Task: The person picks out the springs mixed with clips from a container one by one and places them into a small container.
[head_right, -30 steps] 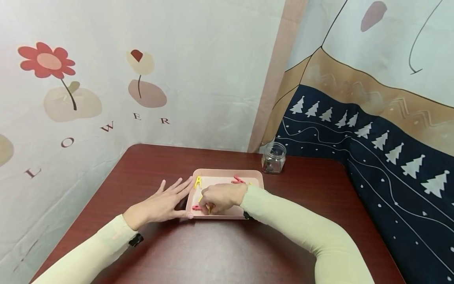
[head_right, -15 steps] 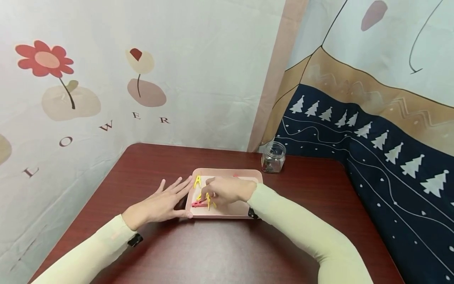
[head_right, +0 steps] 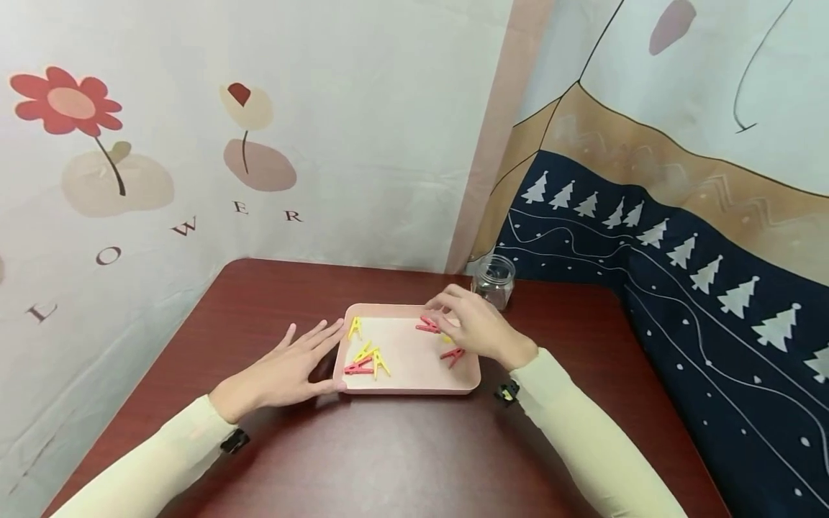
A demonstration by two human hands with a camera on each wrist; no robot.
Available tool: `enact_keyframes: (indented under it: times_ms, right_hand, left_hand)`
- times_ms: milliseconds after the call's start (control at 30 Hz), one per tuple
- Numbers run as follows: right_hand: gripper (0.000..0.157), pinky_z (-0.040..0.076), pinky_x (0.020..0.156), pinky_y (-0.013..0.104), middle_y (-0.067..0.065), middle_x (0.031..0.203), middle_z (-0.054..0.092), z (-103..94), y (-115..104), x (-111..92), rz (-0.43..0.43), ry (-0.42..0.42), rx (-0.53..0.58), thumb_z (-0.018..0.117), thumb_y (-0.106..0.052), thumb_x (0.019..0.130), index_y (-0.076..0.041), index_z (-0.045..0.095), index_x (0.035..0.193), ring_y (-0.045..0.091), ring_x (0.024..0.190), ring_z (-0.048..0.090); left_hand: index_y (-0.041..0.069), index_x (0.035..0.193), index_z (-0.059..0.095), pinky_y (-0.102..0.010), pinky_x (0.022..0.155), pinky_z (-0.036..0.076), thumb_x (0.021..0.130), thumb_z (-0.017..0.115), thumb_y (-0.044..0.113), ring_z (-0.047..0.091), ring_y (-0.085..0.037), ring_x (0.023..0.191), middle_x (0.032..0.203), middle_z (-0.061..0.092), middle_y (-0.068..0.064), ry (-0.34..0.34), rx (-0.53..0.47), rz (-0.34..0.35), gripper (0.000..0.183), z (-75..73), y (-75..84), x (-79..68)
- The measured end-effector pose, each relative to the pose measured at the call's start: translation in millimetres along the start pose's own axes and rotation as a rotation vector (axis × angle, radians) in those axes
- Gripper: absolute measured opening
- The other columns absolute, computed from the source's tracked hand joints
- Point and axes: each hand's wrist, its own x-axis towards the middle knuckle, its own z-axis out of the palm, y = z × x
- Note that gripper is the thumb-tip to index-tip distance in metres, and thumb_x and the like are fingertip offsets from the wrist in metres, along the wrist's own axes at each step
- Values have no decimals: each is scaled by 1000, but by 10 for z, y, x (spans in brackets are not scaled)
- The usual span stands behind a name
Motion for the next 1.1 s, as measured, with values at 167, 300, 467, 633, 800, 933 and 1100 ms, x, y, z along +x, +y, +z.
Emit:
enact_keyframes:
  times_ms: [167,300,467,633,800,933,1100]
  right_hand:
    - [35,62,116,62,6,146,73,-25,215,-342,109,106,-62,82,-32,110,-22,81,143,34,131,72]
    - [55,51,125,70,10,163,64,-5,365,-601,178,120,-151,84,-47,106,-23,74,155,36,148,62]
    - [83,36,134,78,13,182,46,20,506,-887,268,93,-229,78,-71,101,-30,59,171,42,166,44]
    - [96,18,140,83,18,190,34,49,580,-1038,324,71,-269,71,-80,100,-33,46,180,50,177,27]
    - [105,9,140,87,21,193,27,76,600,-1115,371,50,-296,69,-84,98,-33,38,184,54,179,18]
    - [109,8,137,92,22,194,24,87,601,-1144,393,44,-310,69,-85,97,-33,33,186,57,179,15]
    - [110,8,136,93,23,193,25,96,598,-1157,398,42,-315,69,-85,97,-33,31,186,58,179,16]
  left_hand:
    - [17,185,35,-87,139,18,106,67,79,38,-44,177,192,37,-9,98,64,-29,106,29,-86,-54]
    - [17,185,37,-87,139,16,105,66,82,36,-45,178,192,37,-10,160,106,-90,107,42,-135,-109]
    - [22,187,30,-92,137,7,102,64,89,22,-49,182,196,26,-10,178,105,-149,113,47,-162,-168]
    - [27,188,25,-95,134,1,98,63,93,13,-52,183,198,19,-10,177,99,-179,118,50,-179,-194]
    - [30,189,23,-96,132,-5,95,65,96,10,-54,183,198,16,-11,162,95,-199,122,85,-186,-204]
    - [31,189,22,-96,132,-7,93,64,98,10,-55,182,198,15,-12,159,91,-204,124,108,-188,-213]
    - [31,188,23,-97,131,-4,94,64,98,11,-55,182,198,16,-12,166,103,-203,123,122,-195,-217]
